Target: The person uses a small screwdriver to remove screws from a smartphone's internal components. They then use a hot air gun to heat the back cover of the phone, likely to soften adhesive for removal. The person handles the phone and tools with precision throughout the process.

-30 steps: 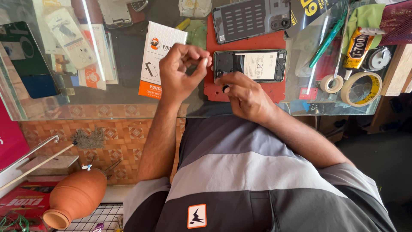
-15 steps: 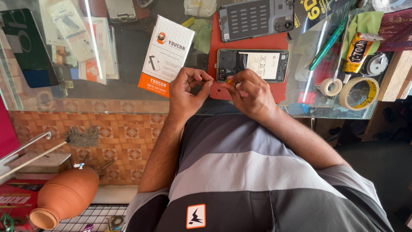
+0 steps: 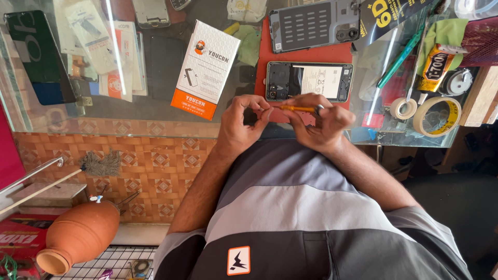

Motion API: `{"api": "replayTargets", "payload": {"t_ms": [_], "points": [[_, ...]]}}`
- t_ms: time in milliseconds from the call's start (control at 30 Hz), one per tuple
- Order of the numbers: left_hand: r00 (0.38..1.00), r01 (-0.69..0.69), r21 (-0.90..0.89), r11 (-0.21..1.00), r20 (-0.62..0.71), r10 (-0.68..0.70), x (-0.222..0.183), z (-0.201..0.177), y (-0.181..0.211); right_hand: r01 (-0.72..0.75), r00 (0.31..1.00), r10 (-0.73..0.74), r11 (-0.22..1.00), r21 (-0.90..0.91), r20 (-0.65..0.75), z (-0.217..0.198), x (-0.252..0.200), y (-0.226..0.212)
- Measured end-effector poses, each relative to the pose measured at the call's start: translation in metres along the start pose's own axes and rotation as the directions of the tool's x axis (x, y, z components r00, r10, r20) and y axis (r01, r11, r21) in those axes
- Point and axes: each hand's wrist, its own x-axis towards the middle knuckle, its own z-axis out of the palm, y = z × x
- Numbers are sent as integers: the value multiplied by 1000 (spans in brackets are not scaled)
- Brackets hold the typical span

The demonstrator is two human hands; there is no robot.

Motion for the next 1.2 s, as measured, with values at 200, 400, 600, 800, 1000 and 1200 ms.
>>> {"api": "replayTargets", "payload": {"t_ms": [200,400,600,800,1000,1200], "points": [[999,-37,-128,991,16,39,-5,8,0,-34,999,34,999,-16,27,-4,-4,-12],[1000,4,-158,987,25,0,-6,8,-2,121,992,-120,993,-12,30,-1,6,-11],[999,-9,-159,987,46,17,-6,7,2,222,957,-206,973,-59,205,-10,11,-18],[999,-7,-128,992,38,12,-5,5,1,190,966,-172,979,-80,191,-7,12,-17],[998,-62,-76,995,25,65,-8,4,-2,150,941,-111,984,-99,321,-12,16,-23],[1000,-7,-26,1000,10,8,-3,4,-3,128,941,-90,987,-95,326,-8,23,-23]]}}
